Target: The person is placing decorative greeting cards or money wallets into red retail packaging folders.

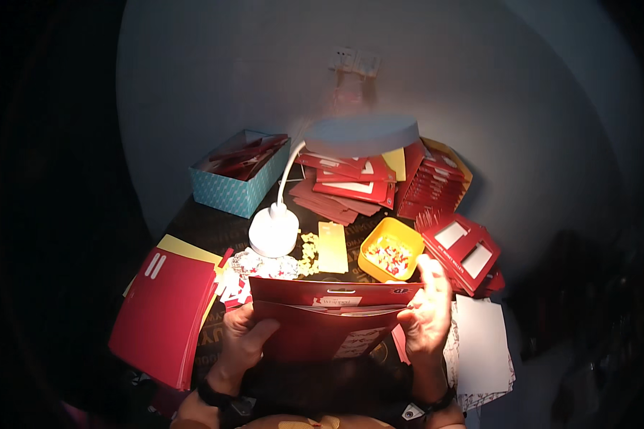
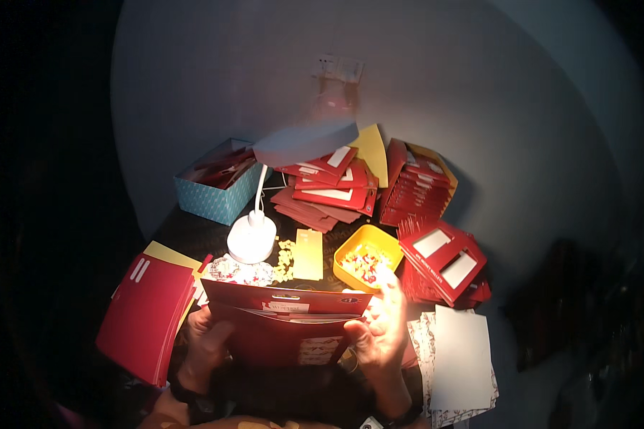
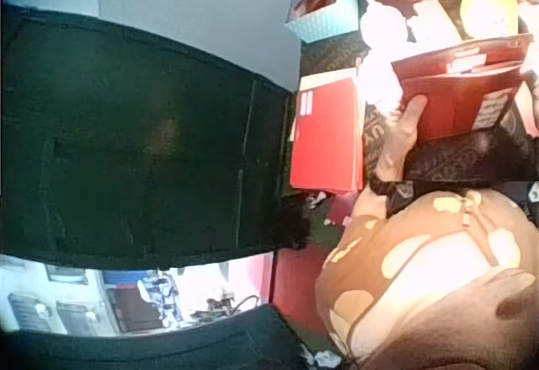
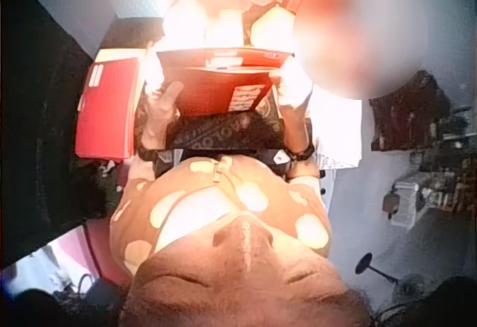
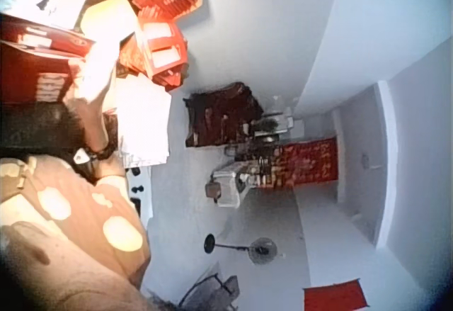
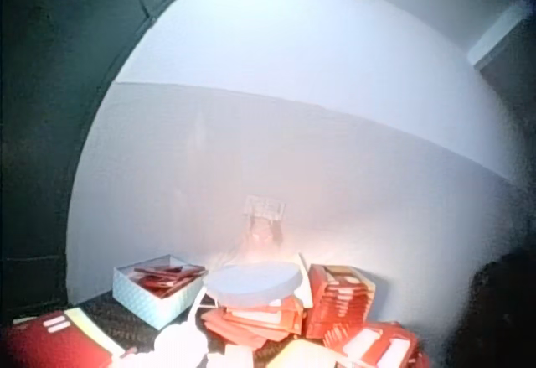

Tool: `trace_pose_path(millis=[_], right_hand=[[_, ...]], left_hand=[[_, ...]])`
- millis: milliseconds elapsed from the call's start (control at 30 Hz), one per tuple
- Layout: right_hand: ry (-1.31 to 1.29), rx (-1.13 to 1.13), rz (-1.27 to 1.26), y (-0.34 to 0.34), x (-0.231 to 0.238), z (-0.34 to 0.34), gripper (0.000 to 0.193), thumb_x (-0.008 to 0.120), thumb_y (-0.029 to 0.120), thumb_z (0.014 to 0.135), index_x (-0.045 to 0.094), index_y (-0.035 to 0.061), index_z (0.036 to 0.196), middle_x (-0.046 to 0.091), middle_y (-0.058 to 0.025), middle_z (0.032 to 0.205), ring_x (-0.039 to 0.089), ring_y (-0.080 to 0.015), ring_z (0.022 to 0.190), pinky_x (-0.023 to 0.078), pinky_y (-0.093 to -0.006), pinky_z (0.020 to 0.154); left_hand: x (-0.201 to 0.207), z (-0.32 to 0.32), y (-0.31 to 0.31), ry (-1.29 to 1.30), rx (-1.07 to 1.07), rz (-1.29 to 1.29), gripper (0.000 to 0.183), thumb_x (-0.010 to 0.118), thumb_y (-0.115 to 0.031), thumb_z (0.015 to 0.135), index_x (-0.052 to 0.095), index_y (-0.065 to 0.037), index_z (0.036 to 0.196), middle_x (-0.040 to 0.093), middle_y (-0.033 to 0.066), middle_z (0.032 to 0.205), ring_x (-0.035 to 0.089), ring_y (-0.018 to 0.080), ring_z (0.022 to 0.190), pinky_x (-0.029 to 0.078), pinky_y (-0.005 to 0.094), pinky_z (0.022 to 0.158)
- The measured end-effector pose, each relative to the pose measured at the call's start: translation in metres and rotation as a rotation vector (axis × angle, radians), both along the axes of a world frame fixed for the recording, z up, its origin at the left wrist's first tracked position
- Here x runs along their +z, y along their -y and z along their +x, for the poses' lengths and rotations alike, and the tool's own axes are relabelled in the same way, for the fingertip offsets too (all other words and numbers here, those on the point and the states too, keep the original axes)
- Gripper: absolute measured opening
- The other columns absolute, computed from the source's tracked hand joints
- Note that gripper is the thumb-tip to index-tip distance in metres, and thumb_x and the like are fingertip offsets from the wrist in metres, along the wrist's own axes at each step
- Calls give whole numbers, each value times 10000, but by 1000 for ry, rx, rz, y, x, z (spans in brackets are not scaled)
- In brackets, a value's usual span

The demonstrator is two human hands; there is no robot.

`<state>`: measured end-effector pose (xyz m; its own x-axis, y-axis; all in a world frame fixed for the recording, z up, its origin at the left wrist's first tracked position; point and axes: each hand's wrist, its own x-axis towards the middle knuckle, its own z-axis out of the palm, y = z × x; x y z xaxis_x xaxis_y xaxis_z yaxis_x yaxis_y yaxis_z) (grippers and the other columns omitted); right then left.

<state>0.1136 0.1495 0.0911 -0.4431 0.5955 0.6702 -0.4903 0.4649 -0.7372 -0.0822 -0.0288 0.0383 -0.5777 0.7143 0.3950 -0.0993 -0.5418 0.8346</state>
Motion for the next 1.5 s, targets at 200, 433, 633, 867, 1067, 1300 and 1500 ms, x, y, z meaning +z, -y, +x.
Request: trace_pose_path(millis=[200, 433, 633, 867, 1067, 1300, 1500], right_hand=[[220, 3, -145, 6, 6, 4, 236, 640, -12, 906, 669, 4, 1140, 716, -38, 913, 664, -124, 778, 550, -296, 689], [236, 159, -55, 0, -8, 8, 593, 741, -50, 817, 484, -34, 1351, 625, -152, 1278, 631, -217, 1120, 551, -345, 905], [498, 182, -78, -5, -40, 21, 834, 845, 6, 754, 387, -15, 1451, 551, -127, 1378, 527, -236, 1277, 409, -400, 1108], [140, -269, 332, 10, -20, 35, 889, 818, 462, 809, 417, -66, 1401, 407, -276, 1462, 433, -381, 1363, 379, -491, 1117], [249, -722, 715, 32, -4, 61, 562, 744, 483, 872, 518, 67, 1176, 510, -140, 1158, 500, -264, 1063, 448, -421, 902], [224, -808, 795, 37, 9, 63, 343, 780, 329, 876, 572, 197, 1114, 482, -44, 1012, 502, -222, 939, 445, -351, 772], [247, -451, 997, 46, 37, 61, 140, 662, 171, 916, 596, 89, 1008, 651, -69, 904, 599, -233, 782, 483, -376, 682]], left_hand=[[19, 3, 1, 117, 117, -6, 296, 612, 86, 826, 697, 50, 1108, 736, 107, 1045, 688, 150, 956, 549, 287, 865], [17, -3, 8, -8, 26, -112, 421, 719, 49, 796, 628, 50, 1207, 718, 132, 1118, 698, 177, 958, 563, 315, 875], [-10, -10, 11, -34, -65, -181, 409, 739, 84, 787, 656, 45, 1186, 729, 113, 1110, 692, 162, 982, 558, 313, 889], [5, 2, 18, -80, -81, -167, 317, 753, 117, 779, 717, 63, 1089, 745, 130, 1066, 705, 182, 973, 567, 317, 880], [-3, -2, 10, -249, -154, -67, 269, 785, -51, 842, 709, 90, 1059, 738, 219, 1062, 735, 286, 992, 588, 378, 912], [2, -2, 4, -303, -208, 36, 302, 760, -115, 878, 698, 91, 1089, 728, 240, 1084, 731, 310, 1014, 580, 396, 927], [5, 3, 14, -264, -268, -116, 359, 750, -139, 890, 672, 88, 1157, 722, 223, 1128, 724, 296, 1041, 563, 363, 946]])
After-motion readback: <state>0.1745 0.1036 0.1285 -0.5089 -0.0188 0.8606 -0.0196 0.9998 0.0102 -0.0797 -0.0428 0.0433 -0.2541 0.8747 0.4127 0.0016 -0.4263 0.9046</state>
